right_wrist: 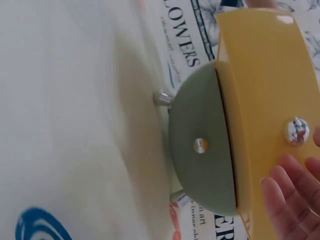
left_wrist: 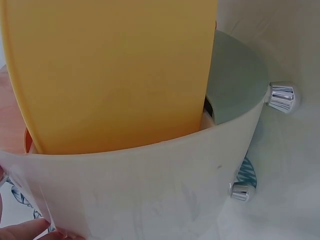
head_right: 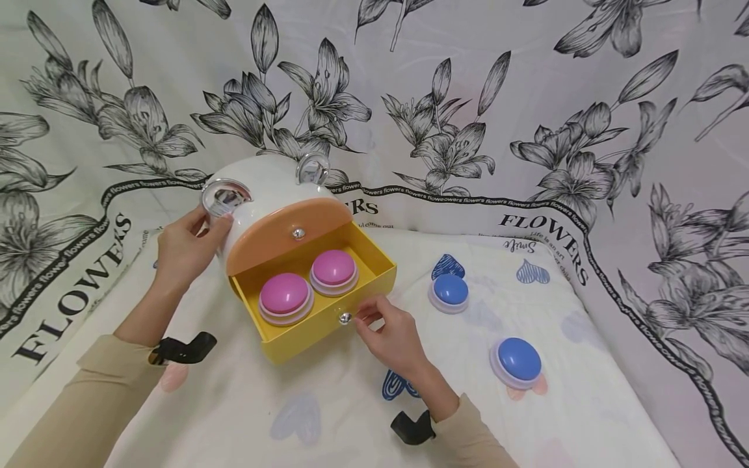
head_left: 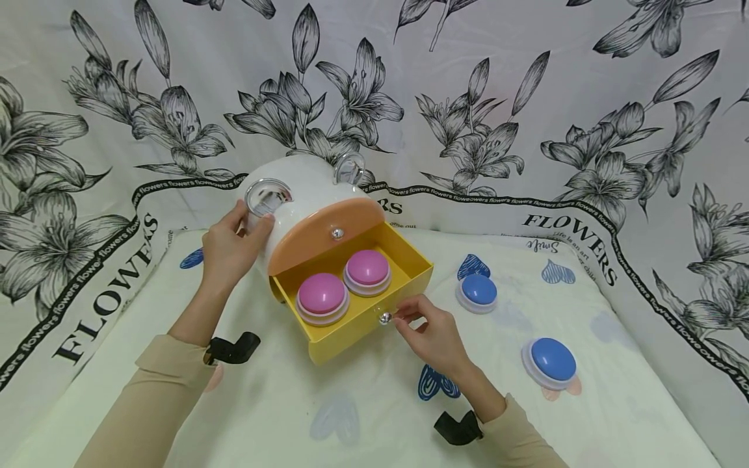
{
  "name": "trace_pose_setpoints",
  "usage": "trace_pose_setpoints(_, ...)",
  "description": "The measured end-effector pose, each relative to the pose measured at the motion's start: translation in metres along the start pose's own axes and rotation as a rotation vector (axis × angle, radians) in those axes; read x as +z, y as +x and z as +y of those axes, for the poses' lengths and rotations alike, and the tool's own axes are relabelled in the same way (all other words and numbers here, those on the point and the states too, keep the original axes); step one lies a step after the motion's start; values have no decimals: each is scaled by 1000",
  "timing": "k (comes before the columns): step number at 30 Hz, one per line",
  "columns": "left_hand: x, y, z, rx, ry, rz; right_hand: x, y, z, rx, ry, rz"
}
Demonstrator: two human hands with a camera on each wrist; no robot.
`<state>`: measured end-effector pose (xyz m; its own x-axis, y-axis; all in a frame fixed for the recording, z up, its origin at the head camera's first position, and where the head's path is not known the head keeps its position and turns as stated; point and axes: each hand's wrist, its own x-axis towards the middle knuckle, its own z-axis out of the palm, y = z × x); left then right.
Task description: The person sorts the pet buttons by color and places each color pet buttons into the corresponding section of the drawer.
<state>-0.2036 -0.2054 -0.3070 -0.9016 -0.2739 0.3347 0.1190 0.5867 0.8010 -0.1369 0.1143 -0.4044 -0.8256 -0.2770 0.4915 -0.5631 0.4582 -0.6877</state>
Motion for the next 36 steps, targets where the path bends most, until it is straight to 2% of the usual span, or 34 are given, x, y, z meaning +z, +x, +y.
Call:
trace_pose_setpoints(8, -1, 1, 0, -11, -5, -14, 15, -3, -3, -32, 35, 34)
trace_pose_setpoints(24, -1, 0, 1, 2, -19, -9, 39, -4, -12, 17, 20, 172)
trace_pose_setpoints(30, -1, -1, 2, -12, -3, -13, 43, -3, -14, 61, 4, 200)
trace_pose_setpoints(36, -2, -1, 2, -23, -2, -25, 43, -2, -16, 49, -6, 219)
